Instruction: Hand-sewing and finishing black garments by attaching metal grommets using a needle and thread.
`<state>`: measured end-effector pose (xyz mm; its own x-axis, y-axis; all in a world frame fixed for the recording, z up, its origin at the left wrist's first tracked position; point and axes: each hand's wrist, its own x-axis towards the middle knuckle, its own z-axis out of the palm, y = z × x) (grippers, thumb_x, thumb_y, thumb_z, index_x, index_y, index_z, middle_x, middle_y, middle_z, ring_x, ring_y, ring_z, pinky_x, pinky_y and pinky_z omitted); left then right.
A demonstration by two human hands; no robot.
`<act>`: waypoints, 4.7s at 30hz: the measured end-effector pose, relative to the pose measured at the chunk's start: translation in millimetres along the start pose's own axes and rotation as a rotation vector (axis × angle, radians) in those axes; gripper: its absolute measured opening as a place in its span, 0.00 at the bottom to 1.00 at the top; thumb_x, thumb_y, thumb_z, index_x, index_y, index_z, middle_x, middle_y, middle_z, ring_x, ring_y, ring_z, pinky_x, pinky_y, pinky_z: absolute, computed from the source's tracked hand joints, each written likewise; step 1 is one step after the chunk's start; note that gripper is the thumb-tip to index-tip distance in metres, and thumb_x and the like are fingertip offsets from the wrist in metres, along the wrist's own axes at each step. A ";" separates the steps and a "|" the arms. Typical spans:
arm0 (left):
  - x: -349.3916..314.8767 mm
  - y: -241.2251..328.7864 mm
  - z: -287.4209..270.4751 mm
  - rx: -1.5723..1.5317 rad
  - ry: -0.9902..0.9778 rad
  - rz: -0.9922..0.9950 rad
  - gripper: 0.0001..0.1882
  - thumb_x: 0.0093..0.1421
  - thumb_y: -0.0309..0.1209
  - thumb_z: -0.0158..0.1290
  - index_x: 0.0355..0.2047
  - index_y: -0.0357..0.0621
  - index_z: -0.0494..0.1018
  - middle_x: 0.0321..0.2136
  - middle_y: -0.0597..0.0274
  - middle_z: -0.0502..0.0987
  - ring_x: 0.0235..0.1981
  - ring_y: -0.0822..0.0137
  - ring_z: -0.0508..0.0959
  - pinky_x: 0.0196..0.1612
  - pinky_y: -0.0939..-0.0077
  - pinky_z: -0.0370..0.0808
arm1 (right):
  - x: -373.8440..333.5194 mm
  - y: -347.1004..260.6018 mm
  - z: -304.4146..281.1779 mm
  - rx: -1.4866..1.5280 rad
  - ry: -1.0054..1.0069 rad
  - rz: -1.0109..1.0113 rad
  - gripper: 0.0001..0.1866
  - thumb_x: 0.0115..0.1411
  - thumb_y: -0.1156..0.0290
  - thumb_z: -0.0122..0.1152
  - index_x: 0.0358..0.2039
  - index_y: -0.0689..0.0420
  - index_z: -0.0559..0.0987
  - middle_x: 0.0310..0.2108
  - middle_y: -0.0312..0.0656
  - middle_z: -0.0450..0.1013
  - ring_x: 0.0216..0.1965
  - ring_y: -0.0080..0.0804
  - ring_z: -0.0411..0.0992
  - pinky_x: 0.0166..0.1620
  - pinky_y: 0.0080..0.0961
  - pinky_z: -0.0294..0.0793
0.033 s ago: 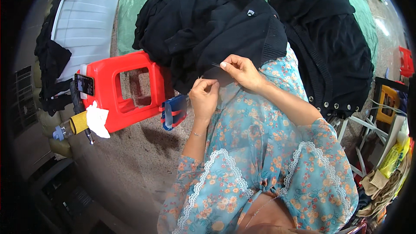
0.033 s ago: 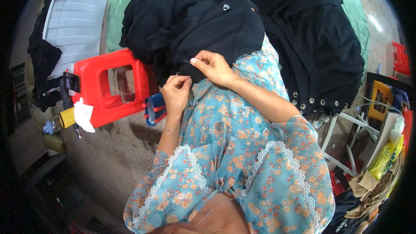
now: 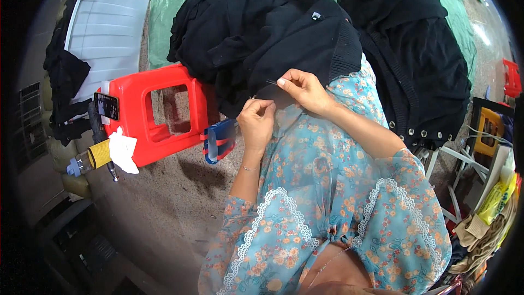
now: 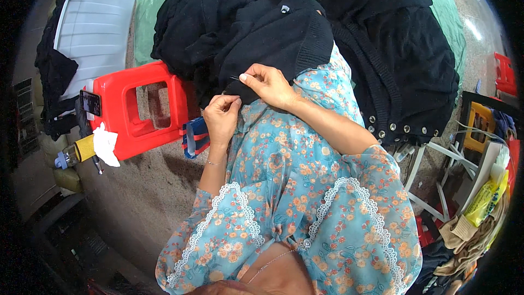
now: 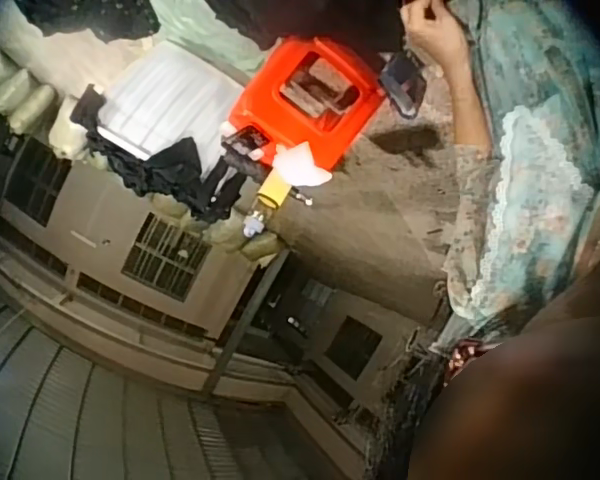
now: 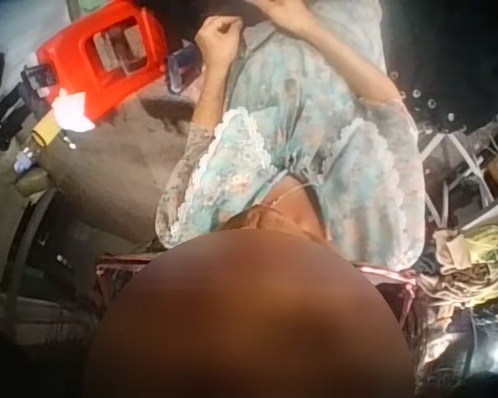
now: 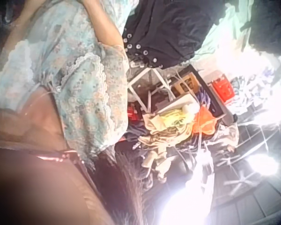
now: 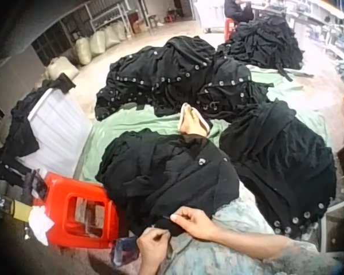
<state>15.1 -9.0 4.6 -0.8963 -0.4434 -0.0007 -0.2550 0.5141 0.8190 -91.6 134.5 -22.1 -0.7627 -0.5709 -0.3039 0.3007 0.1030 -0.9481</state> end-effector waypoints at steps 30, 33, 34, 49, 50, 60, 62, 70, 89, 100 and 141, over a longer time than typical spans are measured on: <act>-3.4 4.6 10.1 0.068 0.272 0.134 0.06 0.57 0.26 0.58 0.27 0.39 0.73 0.33 0.56 0.73 0.35 0.58 0.76 0.37 0.66 0.74 | -33.7 -35.3 10.2 -1.052 0.016 -0.819 0.08 0.55 0.67 0.62 0.30 0.58 0.75 0.25 0.41 0.70 0.25 0.36 0.76 0.28 0.31 0.76; -4.3 10.1 12.9 0.115 0.304 0.211 0.05 0.57 0.26 0.57 0.27 0.38 0.72 0.33 0.55 0.72 0.35 0.56 0.76 0.37 0.65 0.73 | -31.3 -31.8 12.0 -1.082 0.028 -0.848 0.08 0.54 0.68 0.61 0.31 0.58 0.75 0.25 0.41 0.70 0.25 0.36 0.76 0.28 0.31 0.77; -4.5 10.0 13.6 0.115 0.305 0.211 0.05 0.57 0.26 0.57 0.27 0.38 0.72 0.33 0.55 0.72 0.35 0.56 0.76 0.37 0.65 0.73 | -29.4 -28.8 12.4 -1.078 0.061 -0.886 0.08 0.51 0.69 0.62 0.30 0.57 0.75 0.25 0.39 0.69 0.24 0.33 0.74 0.26 0.29 0.75; 21.3 15.0 -11.5 0.266 -0.119 0.446 0.24 0.45 0.25 0.65 0.46 0.45 0.75 0.43 0.57 0.75 0.48 0.52 0.72 0.52 0.57 0.67 | 0.7 -22.9 -33.2 0.272 0.490 -0.149 0.13 0.68 0.62 0.58 0.36 0.59 0.78 0.21 0.24 0.64 0.21 0.09 0.59 0.23 0.12 0.59; 21.9 4.9 -10.4 0.277 -0.142 0.417 0.19 0.46 0.20 0.61 0.41 0.42 0.76 0.38 0.57 0.76 0.44 0.52 0.74 0.49 0.58 0.70 | -0.3 -25.4 -31.1 0.287 0.439 -0.147 0.13 0.68 0.61 0.57 0.38 0.59 0.79 0.21 0.25 0.65 0.21 0.10 0.59 0.23 0.11 0.61; 27.4 -7.3 -41.8 0.334 0.046 0.287 0.17 0.53 0.21 0.60 0.45 0.43 0.79 0.45 0.53 0.74 0.47 0.55 0.74 0.51 0.65 0.71 | 44.2 -3.1 -14.5 0.402 0.065 -0.034 0.16 0.68 0.57 0.56 0.38 0.59 0.78 0.29 0.28 0.71 0.31 0.13 0.69 0.37 0.17 0.78; 27.3 -0.7 -29.7 0.244 0.103 0.439 0.11 0.54 0.20 0.59 0.39 0.39 0.79 0.39 0.55 0.76 0.41 0.54 0.76 0.45 0.64 0.74 | 48.1 -3.0 -11.7 0.405 0.070 -0.023 0.16 0.68 0.57 0.56 0.38 0.59 0.78 0.28 0.28 0.71 0.30 0.12 0.68 0.37 0.16 0.77; 39.2 7.0 17.2 0.049 -0.050 0.286 0.08 0.51 0.20 0.62 0.33 0.41 0.81 0.30 0.58 0.73 0.28 0.61 0.76 0.32 0.70 0.73 | 43.2 1.6 -7.6 0.449 0.099 -0.067 0.14 0.67 0.59 0.58 0.38 0.59 0.79 0.30 0.30 0.73 0.30 0.13 0.70 0.36 0.16 0.77; 37.0 -0.8 13.6 -0.507 0.110 -0.133 0.06 0.64 0.24 0.56 0.28 0.36 0.77 0.22 0.67 0.77 0.20 0.79 0.74 0.23 0.84 0.73 | -7.3 -21.9 -14.8 -0.886 0.071 -0.644 0.12 0.62 0.61 0.61 0.29 0.57 0.74 0.24 0.45 0.73 0.24 0.45 0.75 0.26 0.37 0.72; 41.0 13.3 13.2 0.146 -0.056 0.374 0.12 0.51 0.26 0.66 0.37 0.42 0.79 0.30 0.61 0.75 0.26 0.65 0.76 0.30 0.73 0.74 | 14.3 -11.2 0.2 0.462 0.155 -0.015 0.15 0.68 0.59 0.57 0.38 0.60 0.78 0.21 0.26 0.64 0.23 0.10 0.62 0.34 0.14 0.77; 7.2 14.9 20.1 0.135 0.146 -0.001 0.12 0.46 0.25 0.67 0.30 0.36 0.78 0.30 0.56 0.76 0.26 0.60 0.79 0.33 0.68 0.76 | 22.6 9.8 9.3 0.078 0.078 -0.186 0.13 0.66 0.62 0.60 0.35 0.61 0.78 0.24 0.29 0.71 0.27 0.13 0.64 0.31 0.17 0.66</act>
<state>-2.5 10.3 5.2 -0.8364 -0.5407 0.0898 -0.3107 0.6028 0.7349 -100.6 115.0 -37.4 -0.8503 -0.5090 -0.1340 0.1919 -0.0628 -0.9794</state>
